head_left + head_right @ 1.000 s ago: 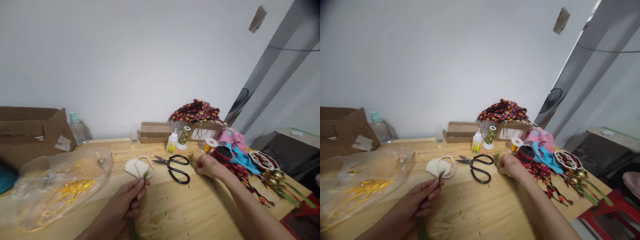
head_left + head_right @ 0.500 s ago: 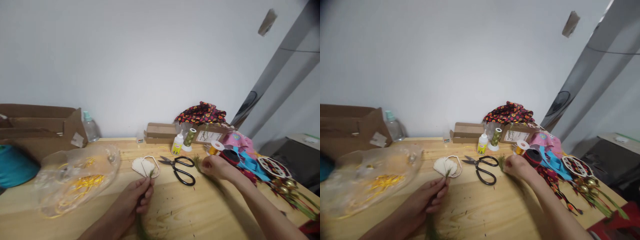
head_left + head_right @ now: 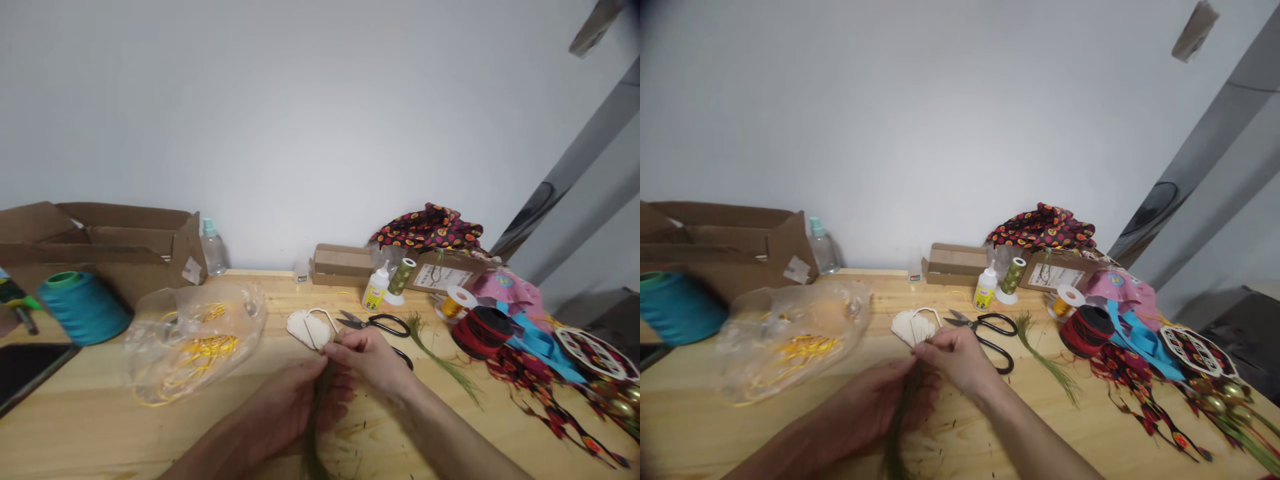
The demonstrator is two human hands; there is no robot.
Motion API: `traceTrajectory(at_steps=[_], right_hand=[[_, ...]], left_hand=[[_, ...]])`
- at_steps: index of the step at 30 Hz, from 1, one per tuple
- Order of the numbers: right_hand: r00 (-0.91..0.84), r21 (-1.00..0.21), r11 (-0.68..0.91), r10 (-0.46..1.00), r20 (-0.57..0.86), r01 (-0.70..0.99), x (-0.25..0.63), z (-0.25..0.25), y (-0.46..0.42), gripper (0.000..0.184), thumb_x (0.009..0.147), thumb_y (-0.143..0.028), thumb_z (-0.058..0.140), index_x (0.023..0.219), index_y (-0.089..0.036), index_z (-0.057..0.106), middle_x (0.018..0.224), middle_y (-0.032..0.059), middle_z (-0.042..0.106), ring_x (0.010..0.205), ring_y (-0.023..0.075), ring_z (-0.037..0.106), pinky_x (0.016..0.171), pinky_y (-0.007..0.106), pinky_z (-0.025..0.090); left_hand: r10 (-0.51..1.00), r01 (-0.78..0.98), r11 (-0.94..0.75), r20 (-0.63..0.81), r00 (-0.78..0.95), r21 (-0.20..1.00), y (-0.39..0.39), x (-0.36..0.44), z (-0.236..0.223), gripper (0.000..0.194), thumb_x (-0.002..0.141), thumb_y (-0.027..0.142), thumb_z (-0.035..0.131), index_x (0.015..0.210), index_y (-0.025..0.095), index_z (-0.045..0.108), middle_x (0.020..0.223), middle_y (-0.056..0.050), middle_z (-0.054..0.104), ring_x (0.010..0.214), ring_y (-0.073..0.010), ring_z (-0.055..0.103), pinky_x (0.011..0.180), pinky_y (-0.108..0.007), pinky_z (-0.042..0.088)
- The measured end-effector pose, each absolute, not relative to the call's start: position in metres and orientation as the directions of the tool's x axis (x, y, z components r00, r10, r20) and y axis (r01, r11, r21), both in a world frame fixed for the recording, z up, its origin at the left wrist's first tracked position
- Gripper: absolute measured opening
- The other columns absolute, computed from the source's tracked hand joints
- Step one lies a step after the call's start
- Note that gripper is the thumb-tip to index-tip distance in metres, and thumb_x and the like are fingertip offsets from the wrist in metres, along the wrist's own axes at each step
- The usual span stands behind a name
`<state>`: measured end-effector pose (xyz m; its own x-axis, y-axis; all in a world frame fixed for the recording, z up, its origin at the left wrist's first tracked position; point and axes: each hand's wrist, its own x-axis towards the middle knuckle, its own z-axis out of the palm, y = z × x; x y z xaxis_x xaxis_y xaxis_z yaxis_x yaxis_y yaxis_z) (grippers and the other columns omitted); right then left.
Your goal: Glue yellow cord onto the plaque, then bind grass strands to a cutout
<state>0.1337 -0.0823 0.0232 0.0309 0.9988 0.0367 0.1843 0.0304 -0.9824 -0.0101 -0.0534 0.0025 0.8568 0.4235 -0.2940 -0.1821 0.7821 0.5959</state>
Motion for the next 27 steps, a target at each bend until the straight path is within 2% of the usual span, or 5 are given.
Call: traceTrajectory(at_steps=[9, 13, 17, 22, 27], right_hand=[[0.033, -0.985, -0.004, 0.999, 0.002, 0.172, 0.142, 0.022, -0.081, 0.035, 0.066, -0.042, 0.063, 0.046, -0.015, 0.054, 0.053, -0.0037, 0.049, 0.053, 0.0087, 0.042, 0.051, 0.023, 0.031], [0.18, -0.993, 0.038, 0.982, 0.057, 0.108, 0.143, 0.015, -0.086, 0.03, 0.07, -0.043, 0.058, 0.082, -0.016, 0.065, 0.076, 0.002, 0.063, 0.069, 0.014, 0.053, 0.065, 0.027, 0.04], [0.358, -0.967, 0.036, 0.925, 0.127, 0.251, 0.137, 0.006, -0.096, 0.027, 0.072, -0.04, 0.056, 0.081, -0.016, 0.064, 0.075, 0.0036, 0.062, 0.061, 0.0134, 0.05, 0.057, 0.026, 0.039], [0.19, -0.847, 0.069, 0.962, 0.196, 0.528, 0.119, 0.0, -0.101, 0.009, 0.065, -0.028, 0.065, 0.069, -0.021, 0.067, 0.071, -0.0001, 0.06, 0.056, 0.0107, 0.045, 0.05, 0.022, 0.032], [0.127, -0.877, 0.157, 0.963, 0.239, 0.455, 0.115, 0.0, -0.098, 0.013, 0.074, -0.025, 0.056, 0.073, -0.02, 0.068, 0.072, 0.0019, 0.062, 0.066, 0.0137, 0.053, 0.058, 0.023, 0.039]], left_hand=[[0.353, -0.075, 0.76, -0.313, 0.882, 0.645, -0.053, -0.016, 0.007, 0.019, 0.078, 0.021, 0.055, 0.082, 0.006, 0.064, 0.077, -0.011, 0.066, 0.069, -0.0146, 0.062, 0.073, -0.03, 0.047], [0.513, -0.215, 0.735, -0.319, 0.797, 0.643, -0.049, -0.012, 0.002, 0.014, 0.076, 0.019, 0.058, 0.08, 0.007, 0.065, 0.077, -0.01, 0.067, 0.07, -0.0125, 0.062, 0.073, -0.025, 0.048], [0.614, -0.365, 0.701, -0.258, 0.746, 0.613, -0.046, -0.009, 0.001, 0.014, 0.078, 0.015, 0.054, 0.083, 0.009, 0.066, 0.088, -0.01, 0.067, 0.084, -0.0142, 0.06, 0.082, -0.025, 0.045], [0.588, -0.391, 0.659, -0.117, 0.8, 0.642, -0.05, -0.007, 0.004, 0.022, 0.082, 0.019, 0.048, 0.088, 0.008, 0.065, 0.084, -0.011, 0.067, 0.083, -0.0169, 0.059, 0.079, -0.026, 0.043], [0.596, -0.396, 0.649, -0.111, 0.795, 0.649, -0.049, -0.006, 0.003, 0.022, 0.082, 0.018, 0.047, 0.089, 0.007, 0.065, 0.084, -0.011, 0.067, 0.085, -0.0176, 0.058, 0.08, -0.027, 0.041]])
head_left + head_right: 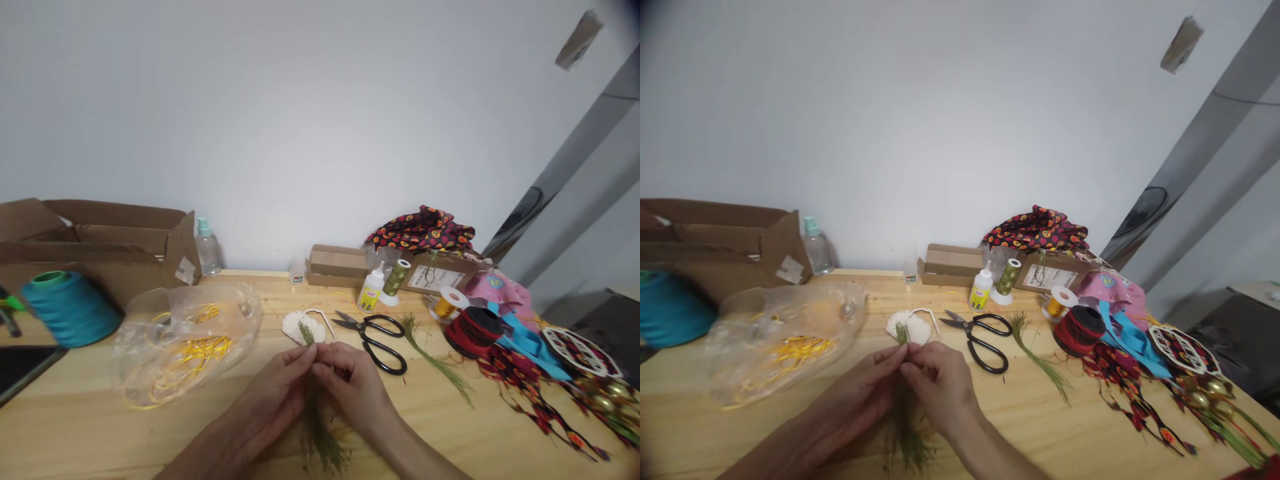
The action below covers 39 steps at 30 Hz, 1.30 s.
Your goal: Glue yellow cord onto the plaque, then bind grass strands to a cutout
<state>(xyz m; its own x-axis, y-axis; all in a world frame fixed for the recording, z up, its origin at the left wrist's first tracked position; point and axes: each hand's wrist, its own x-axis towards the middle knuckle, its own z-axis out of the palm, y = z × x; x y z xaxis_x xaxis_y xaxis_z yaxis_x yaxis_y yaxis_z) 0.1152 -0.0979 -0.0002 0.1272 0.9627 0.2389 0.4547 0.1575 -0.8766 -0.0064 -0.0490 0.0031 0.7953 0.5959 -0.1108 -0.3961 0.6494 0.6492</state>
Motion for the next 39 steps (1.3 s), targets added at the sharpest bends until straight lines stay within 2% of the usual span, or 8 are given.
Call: traceTrajectory(at_steps=[4, 10, 21, 24, 27, 31, 35, 39], right_hand=[[0.1, -0.912, 0.222, 0.957, 0.271, 0.345, 0.118, -0.001, -0.099, 0.018, 0.078, -0.023, 0.05, 0.076, -0.02, 0.068, 0.081, 0.004, 0.064, 0.078, 0.0157, 0.057, 0.07, 0.025, 0.043], [0.096, -0.901, 0.235, 0.953, 0.287, 0.364, 0.12, -0.001, -0.1, 0.022, 0.08, -0.023, 0.048, 0.067, -0.017, 0.065, 0.081, 0.005, 0.063, 0.081, 0.0159, 0.057, 0.073, 0.025, 0.043], [0.199, -0.862, 0.113, 0.951, 0.239, 0.494, 0.126, -0.002, -0.1, 0.028, 0.079, -0.032, 0.048, 0.066, -0.016, 0.067, 0.061, 0.0011, 0.055, 0.059, 0.0123, 0.049, 0.057, 0.023, 0.037], [0.256, -0.931, 0.077, 0.95, 0.177, 0.356, 0.129, 0.002, -0.099, 0.027, 0.075, -0.036, 0.053, 0.066, -0.015, 0.068, 0.058, 0.0005, 0.054, 0.057, 0.0117, 0.046, 0.054, 0.023, 0.035], [0.29, -1.0, -0.002, 0.957, 0.006, 0.026, 0.137, 0.007, -0.102, 0.028, 0.071, -0.04, 0.058, 0.065, -0.014, 0.066, 0.049, -0.0032, 0.047, 0.044, 0.0067, 0.036, 0.045, 0.02, 0.028], [0.29, -0.956, -0.08, 0.943, -0.164, -0.281, 0.169, 0.028, -0.125, 0.027, 0.065, -0.042, 0.064, 0.069, -0.015, 0.065, 0.059, -0.0011, 0.055, 0.04, 0.0025, 0.029, 0.039, 0.017, 0.019], [0.334, -0.986, -0.166, 0.93, -0.152, 0.013, 0.222, 0.07, -0.173, 0.028, 0.068, -0.042, 0.062, 0.066, -0.015, 0.063, 0.057, -0.0009, 0.054, 0.04, 0.0029, 0.029, 0.04, 0.018, 0.018], [0.378, -0.858, -0.336, 0.907, -0.184, 0.389, 0.263, 0.101, -0.208, 0.037, 0.07, -0.05, 0.055, 0.06, -0.015, 0.061, 0.048, -0.0021, 0.045, 0.042, 0.0061, 0.029, 0.039, 0.02, 0.019]], left_hand=[[0.561, -0.391, 0.688, -0.106, 0.821, 0.611, -0.048, -0.007, -0.001, 0.023, 0.083, 0.018, 0.046, 0.092, 0.007, 0.064, 0.085, -0.011, 0.066, 0.086, -0.0176, 0.058, 0.082, -0.029, 0.041], [0.568, -0.396, 0.692, -0.116, 0.815, 0.603, -0.046, -0.006, -0.002, 0.023, 0.083, 0.017, 0.047, 0.093, 0.007, 0.064, 0.087, -0.012, 0.067, 0.086, -0.0181, 0.059, 0.082, -0.03, 0.043], [0.633, -0.354, 0.667, -0.248, 0.733, 0.655, -0.048, -0.008, 0.002, 0.017, 0.078, 0.016, 0.053, 0.086, 0.006, 0.066, 0.079, -0.012, 0.069, 0.08, -0.017, 0.063, 0.075, -0.025, 0.049], [0.645, -0.344, 0.692, -0.329, 0.69, 0.634, -0.046, -0.008, 0.0, 0.013, 0.077, 0.016, 0.055, 0.081, 0.007, 0.065, 0.079, -0.012, 0.068, 0.078, -0.0159, 0.063, 0.071, -0.023, 0.05], [0.661, -0.385, 0.724, -0.417, 0.623, 0.572, -0.043, -0.007, 0.0, 0.011, 0.079, 0.01, 0.051, 0.074, 0.008, 0.061, 0.067, -0.007, 0.064, 0.064, -0.012, 0.062, 0.064, -0.023, 0.052], [0.667, -0.461, 0.74, -0.446, 0.598, 0.489, -0.039, -0.008, 0.001, 0.019, 0.084, 0.008, 0.04, 0.072, 0.009, 0.055, 0.047, 0.005, 0.044, 0.041, -0.0038, 0.047, 0.05, -0.02, 0.05], [0.658, -0.459, 0.74, -0.391, 0.643, 0.491, -0.035, -0.01, -0.002, 0.017, 0.085, 0.008, 0.037, 0.076, 0.01, 0.052, 0.048, 0.008, 0.037, 0.037, -0.0014, 0.038, 0.039, -0.013, 0.038], [0.652, -0.442, 0.739, -0.374, 0.66, 0.509, -0.035, -0.009, -0.005, 0.01, 0.082, 0.008, 0.043, 0.076, 0.01, 0.052, 0.049, 0.008, 0.036, 0.033, 0.0002, 0.03, 0.032, -0.011, 0.025]])
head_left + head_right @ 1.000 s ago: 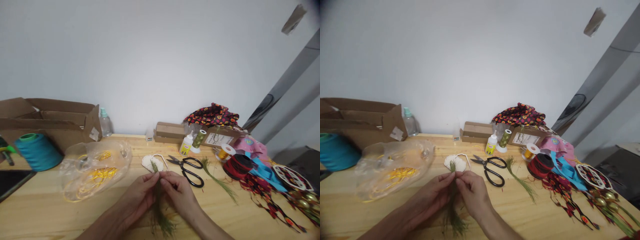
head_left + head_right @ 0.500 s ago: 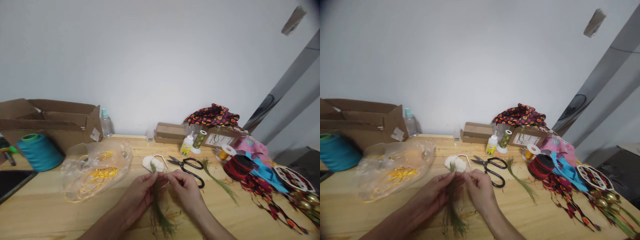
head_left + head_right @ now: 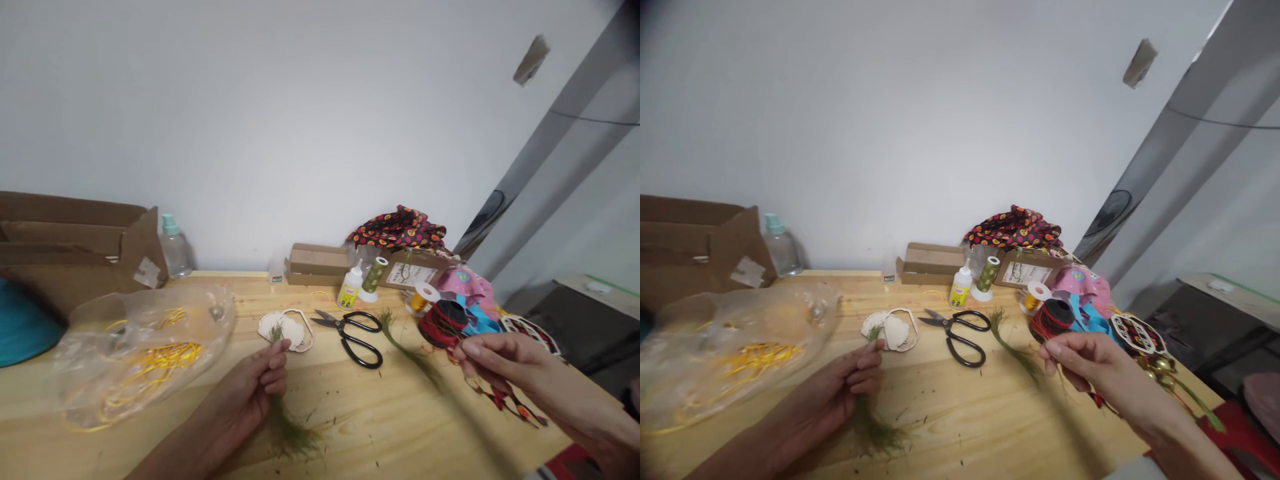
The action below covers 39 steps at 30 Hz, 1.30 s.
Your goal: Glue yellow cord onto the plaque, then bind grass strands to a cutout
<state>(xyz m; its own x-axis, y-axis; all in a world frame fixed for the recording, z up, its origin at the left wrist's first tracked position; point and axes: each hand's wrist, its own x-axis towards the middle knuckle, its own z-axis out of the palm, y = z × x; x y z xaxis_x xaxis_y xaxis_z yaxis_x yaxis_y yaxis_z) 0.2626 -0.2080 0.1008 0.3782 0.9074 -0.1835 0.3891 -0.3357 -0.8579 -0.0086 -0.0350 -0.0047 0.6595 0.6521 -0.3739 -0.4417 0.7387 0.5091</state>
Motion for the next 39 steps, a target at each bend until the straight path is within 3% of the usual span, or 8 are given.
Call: traceTrajectory(at_steps=[7, 12, 20, 24, 27, 31, 35, 39], right_hand=[[0.32, -0.556, -0.297, 0.946, -0.058, 0.776, 0.289, 0.054, -0.162, 0.04, 0.071, -0.044, 0.047, 0.042, -0.017, 0.044, 0.043, -0.0064, 0.024, 0.042, 0.0064, 0.02, 0.041, 0.023, 0.015], [0.345, -0.557, -0.292, 0.938, -0.009, 0.778, 0.294, 0.036, -0.119, 0.038, 0.067, -0.041, 0.049, 0.04, -0.018, 0.035, 0.042, -0.0068, 0.023, 0.042, 0.0068, 0.022, 0.042, 0.023, 0.016], [0.378, -0.599, -0.223, 0.914, 0.145, 0.769, 0.291, 0.049, -0.114, 0.037, 0.069, -0.042, 0.049, 0.041, -0.017, 0.044, 0.042, -0.0061, 0.029, 0.044, 0.0082, 0.027, 0.044, 0.023, 0.02], [0.331, -0.673, -0.117, 0.923, 0.198, 0.73, 0.241, 0.037, -0.107, 0.032, 0.073, -0.038, 0.047, 0.055, -0.015, 0.06, 0.047, -0.003, 0.045, 0.046, 0.0094, 0.036, 0.045, 0.022, 0.026], [0.197, -0.756, -0.016, 0.969, 0.15, 0.655, 0.187, 0.029, -0.098, 0.021, 0.069, -0.033, 0.055, 0.073, -0.016, 0.067, 0.06, -0.0009, 0.056, 0.047, 0.009, 0.042, 0.044, 0.021, 0.03], [-0.08, -0.959, 0.031, 0.997, 0.008, 0.283, 0.135, 0.022, -0.082, 0.029, 0.074, -0.038, 0.052, 0.056, -0.017, 0.062, 0.056, -0.0022, 0.053, 0.048, 0.0091, 0.049, 0.047, 0.021, 0.035], [0.003, -0.989, -0.075, 0.997, -0.076, -0.128, 0.119, 0.013, -0.073, 0.032, 0.065, -0.043, 0.061, 0.051, -0.015, 0.053, 0.05, -0.0051, 0.047, 0.035, 0.007, 0.045, 0.038, 0.021, 0.033], [0.027, -0.949, -0.132, 0.989, -0.145, -0.286, 0.121, 0.006, -0.077, 0.033, 0.063, -0.043, 0.064, 0.053, -0.015, 0.053, 0.037, -0.0086, 0.038, 0.031, 0.0043, 0.033, 0.034, 0.018, 0.026]], left_hand=[[0.672, -0.43, 0.715, -0.371, 0.641, 0.552, -0.033, -0.006, -0.009, 0.003, 0.075, 0.009, 0.055, 0.078, 0.008, 0.056, 0.049, 0.007, 0.037, 0.035, 0.0008, 0.026, 0.032, -0.011, 0.023], [0.687, -0.424, 0.697, -0.371, 0.625, 0.578, -0.032, -0.009, -0.008, 0.01, 0.08, 0.011, 0.048, 0.08, 0.007, 0.057, 0.051, 0.007, 0.036, 0.036, 0.0004, 0.027, 0.033, -0.011, 0.024], [0.664, -0.399, 0.722, -0.402, 0.631, 0.566, -0.035, -0.008, -0.01, 0.016, 0.082, 0.009, 0.044, 0.079, 0.006, 0.059, 0.05, 0.007, 0.036, 0.036, 0.0007, 0.028, 0.034, -0.011, 0.023], [0.597, -0.359, 0.778, -0.426, 0.68, 0.516, -0.039, -0.004, -0.004, 0.022, 0.083, 0.018, 0.043, 0.081, 0.004, 0.06, 0.05, 0.005, 0.039, 0.037, -0.0008, 0.03, 0.035, -0.012, 0.023], [0.526, -0.304, 0.813, -0.401, 0.75, 0.497, -0.041, -0.003, 0.001, 0.027, 0.081, 0.023, 0.043, 0.078, 0.005, 0.062, 0.052, 0.001, 0.045, 0.041, -0.0042, 0.038, 0.039, -0.015, 0.029], [0.574, -0.271, 0.718, -0.325, 0.752, 0.641, -0.045, -0.004, 0.003, 0.016, 0.074, 0.019, 0.051, 0.067, 0.008, 0.061, 0.059, -0.003, 0.054, 0.051, -0.0082, 0.046, 0.047, -0.018, 0.033], [0.626, -0.243, 0.599, -0.257, 0.737, 0.763, -0.048, -0.006, 0.0, 0.016, 0.068, 0.022, 0.064, 0.065, 0.007, 0.063, 0.061, -0.004, 0.058, 0.051, -0.0067, 0.047, 0.047, -0.017, 0.033], [0.575, -0.211, 0.659, -0.302, 0.76, 0.722, -0.05, -0.005, -0.001, 0.02, 0.07, 0.026, 0.063, 0.072, 0.007, 0.066, 0.067, -0.007, 0.062, 0.056, -0.0082, 0.053, 0.054, -0.018, 0.04]])
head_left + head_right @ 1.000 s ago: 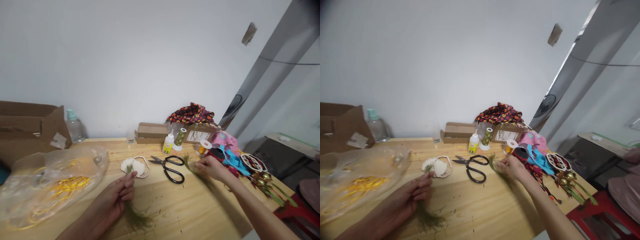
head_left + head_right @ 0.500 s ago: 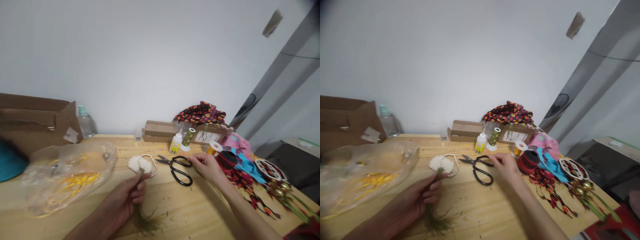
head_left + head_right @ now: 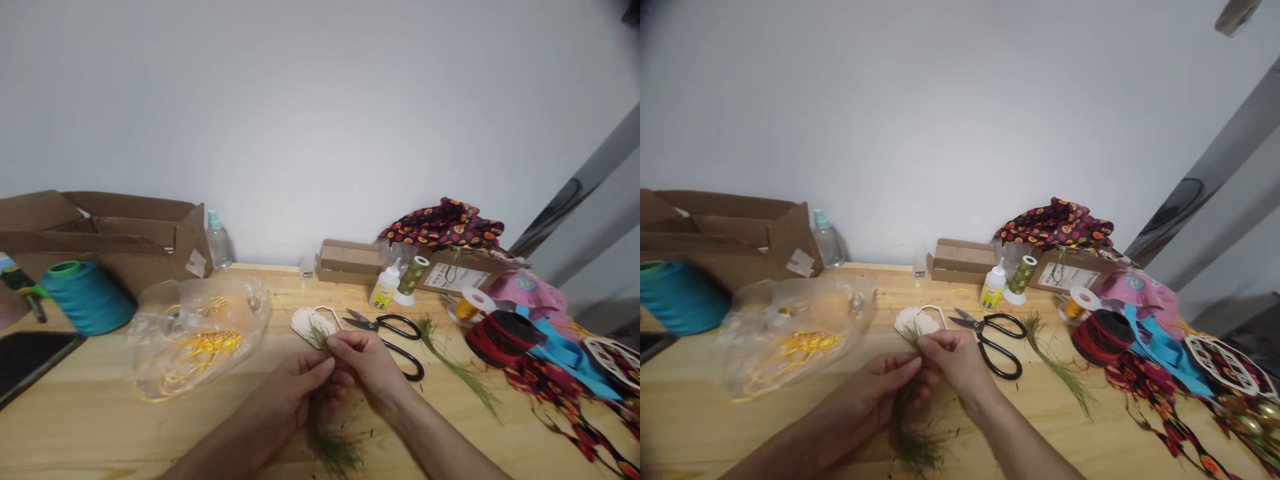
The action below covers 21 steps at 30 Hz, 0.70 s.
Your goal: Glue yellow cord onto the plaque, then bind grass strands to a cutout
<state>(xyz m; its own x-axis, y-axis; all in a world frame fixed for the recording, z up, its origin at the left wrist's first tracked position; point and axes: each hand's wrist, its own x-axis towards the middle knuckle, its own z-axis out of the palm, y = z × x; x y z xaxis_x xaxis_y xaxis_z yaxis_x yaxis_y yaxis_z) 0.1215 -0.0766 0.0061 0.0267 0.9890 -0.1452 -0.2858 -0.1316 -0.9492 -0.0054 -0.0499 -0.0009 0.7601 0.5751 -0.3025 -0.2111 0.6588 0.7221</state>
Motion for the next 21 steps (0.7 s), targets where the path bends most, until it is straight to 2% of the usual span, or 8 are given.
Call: traceTrajectory(at_steps=[2, 4, 9, 12, 16, 21], right_hand=[[0.069, -0.95, -0.128, 0.986, -0.153, -0.286, 0.1242, 0.0028, -0.0796, 0.035, 0.063, -0.043, 0.066, 0.05, -0.014, 0.051, 0.038, -0.0091, 0.035, 0.034, 0.0023, 0.027, 0.035, 0.017, 0.02], [0.093, -0.95, -0.127, 0.983, -0.16, -0.286, 0.1268, -0.0006, -0.0813, 0.038, 0.066, -0.046, 0.062, 0.052, -0.013, 0.053, 0.04, -0.0084, 0.035, 0.037, 0.0027, 0.027, 0.036, 0.017, 0.02], [0.069, -0.949, -0.139, 0.984, -0.165, -0.284, 0.1297, -0.0032, -0.0802, 0.047, 0.069, -0.057, 0.051, 0.063, -0.011, 0.061, 0.044, -0.0041, 0.044, 0.041, 0.0073, 0.04, 0.042, 0.021, 0.031], [0.078, -0.987, -0.074, 0.993, -0.085, -0.141, 0.1285, 0.0003, -0.0797, 0.034, 0.066, -0.046, 0.061, 0.057, -0.013, 0.062, 0.047, -0.0027, 0.049, 0.043, 0.0088, 0.045, 0.046, 0.022, 0.035], [0.224, -0.994, 0.048, 0.972, 0.069, 0.1, 0.128, 0.0021, -0.0807, 0.016, 0.063, -0.031, 0.066, 0.055, -0.017, 0.067, 0.058, 0.0004, 0.056, 0.051, 0.0108, 0.049, 0.048, 0.023, 0.036], [0.318, -0.964, 0.104, 0.931, 0.18, 0.244, 0.132, 0.0017, -0.0808, 0.015, 0.066, -0.025, 0.062, 0.053, -0.019, 0.067, 0.055, 0.0009, 0.056, 0.054, 0.0124, 0.048, 0.048, 0.023, 0.035]], left_hand=[[0.56, -0.2, 0.69, -0.337, 0.757, 0.696, -0.0507, -0.0047, 0.0007, 0.022, 0.072, 0.028, 0.061, 0.074, 0.007, 0.066, 0.069, -0.009, 0.064, 0.059, -0.0098, 0.056, 0.057, -0.019, 0.043], [0.569, -0.196, 0.689, -0.355, 0.742, 0.697, -0.0508, -0.0044, 0.0017, 0.02, 0.071, 0.026, 0.063, 0.074, 0.007, 0.066, 0.069, -0.008, 0.065, 0.059, -0.01, 0.057, 0.058, -0.02, 0.044], [0.615, -0.201, 0.642, -0.341, 0.711, 0.74, -0.0473, -0.0052, -0.0017, 0.016, 0.068, 0.024, 0.066, 0.073, 0.009, 0.066, 0.065, -0.005, 0.063, 0.054, -0.0081, 0.055, 0.052, -0.017, 0.043], [0.647, -0.182, 0.58, -0.313, 0.695, 0.794, -0.0453, -0.0056, -0.0041, 0.018, 0.067, 0.027, 0.065, 0.066, 0.009, 0.064, 0.059, -0.003, 0.058, 0.048, -0.006, 0.048, 0.042, -0.014, 0.036], [0.646, -0.106, 0.525, -0.314, 0.696, 0.844, -0.0445, -0.0055, -0.0032, 0.027, 0.068, 0.033, 0.063, 0.057, 0.01, 0.059, 0.045, 0.002, 0.047, 0.036, -0.0023, 0.031, 0.034, -0.015, 0.019], [0.601, -0.038, 0.521, -0.335, 0.725, 0.853, -0.0452, -0.0057, -0.003, 0.032, 0.069, 0.041, 0.059, 0.058, 0.011, 0.056, 0.04, 0.008, 0.032, 0.035, -0.002, 0.017, 0.036, -0.018, 0.007]])
